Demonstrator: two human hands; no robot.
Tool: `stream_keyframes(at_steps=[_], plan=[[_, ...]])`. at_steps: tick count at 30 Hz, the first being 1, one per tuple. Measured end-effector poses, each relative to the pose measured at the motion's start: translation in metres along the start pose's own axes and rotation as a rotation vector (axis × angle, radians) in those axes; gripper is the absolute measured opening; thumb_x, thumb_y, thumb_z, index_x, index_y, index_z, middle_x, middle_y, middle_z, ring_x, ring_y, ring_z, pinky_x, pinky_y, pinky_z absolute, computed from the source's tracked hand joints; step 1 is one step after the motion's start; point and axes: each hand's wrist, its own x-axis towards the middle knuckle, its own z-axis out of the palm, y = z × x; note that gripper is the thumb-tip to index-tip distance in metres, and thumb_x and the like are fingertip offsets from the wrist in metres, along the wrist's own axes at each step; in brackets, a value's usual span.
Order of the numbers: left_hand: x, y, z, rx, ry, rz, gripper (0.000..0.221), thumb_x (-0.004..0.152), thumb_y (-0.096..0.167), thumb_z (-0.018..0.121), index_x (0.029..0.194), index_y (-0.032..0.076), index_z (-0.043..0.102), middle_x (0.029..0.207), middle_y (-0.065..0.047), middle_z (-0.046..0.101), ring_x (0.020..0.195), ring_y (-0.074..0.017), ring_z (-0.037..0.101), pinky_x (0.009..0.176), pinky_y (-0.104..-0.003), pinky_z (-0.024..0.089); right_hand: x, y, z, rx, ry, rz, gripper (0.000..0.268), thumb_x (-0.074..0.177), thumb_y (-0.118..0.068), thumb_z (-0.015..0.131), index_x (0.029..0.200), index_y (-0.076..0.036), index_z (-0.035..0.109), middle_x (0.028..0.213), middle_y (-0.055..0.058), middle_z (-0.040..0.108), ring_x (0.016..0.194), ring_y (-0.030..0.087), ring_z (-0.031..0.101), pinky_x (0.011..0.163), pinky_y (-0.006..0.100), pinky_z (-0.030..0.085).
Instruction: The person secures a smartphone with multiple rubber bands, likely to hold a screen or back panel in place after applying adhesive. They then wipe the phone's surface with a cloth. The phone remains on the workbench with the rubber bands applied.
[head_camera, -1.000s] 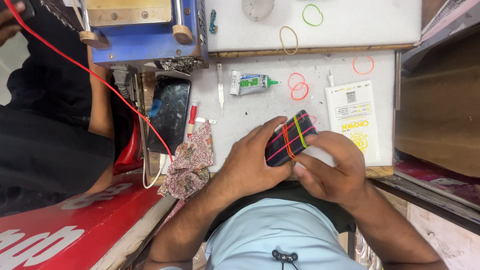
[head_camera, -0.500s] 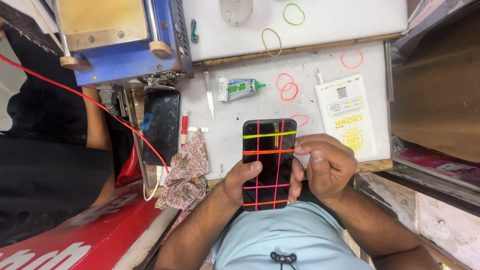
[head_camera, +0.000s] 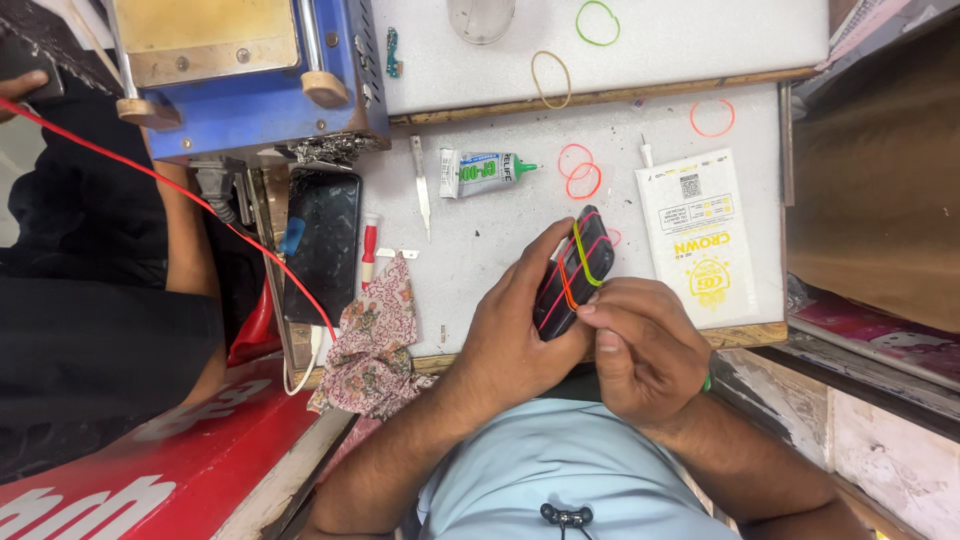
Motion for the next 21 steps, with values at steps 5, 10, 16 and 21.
stream_keyframes(at_steps=[5,10,16,21], plan=[[-0.001,0.006,-0.003,0.09,0.011,-0.089,0.084,0.083,0.02,0.076,0.156,0.009,0.036,0.121,-0.022,0.064,0.11,-0.0383,0.07,0.091,-0.044,0.059,-0.011,0.001,0.005,0.008,0.003,0.074,0.013,0.101,-0.007,0.062,0.105,0.002,0.07,0.102,0.015,0.07,0.095,0.026,0.07,0.087,0.034,0.057],[-0.002,0.01,-0.01,0.198,0.043,-0.081,0.086,0.083,0.024,0.08,0.156,0.011,0.037,0.114,-0.018,0.062,0.104,-0.0356,0.068,0.087,-0.044,0.057,-0.004,0.002,0.001,0.223,0.032,0.231,0.023,0.108,-0.007,0.056,0.129,0.002,0.058,0.122,0.014,0.065,0.099,0.019,0.068,0.09,0.027,0.056],[-0.008,0.017,-0.02,0.748,-0.069,0.285,0.102,0.07,0.031,0.091,0.157,0.019,0.041,0.134,-0.017,0.053,0.127,-0.0373,0.05,0.104,-0.06,0.036,0.017,0.023,-0.023,0.648,-0.242,0.838,0.067,0.091,0.007,0.058,0.154,-0.001,0.038,0.122,0.014,0.068,0.107,0.015,0.066,0.093,0.029,0.055],[-0.018,0.011,-0.044,0.828,0.202,0.376,0.101,0.062,0.054,0.086,0.147,0.022,0.041,0.145,-0.023,0.043,0.138,-0.0462,0.036,0.113,-0.066,0.023,-0.008,0.044,-0.019,0.864,-0.101,0.777,0.052,0.095,0.009,0.066,0.143,0.002,0.049,0.121,0.014,0.067,0.108,0.015,0.065,0.094,0.029,0.055]])
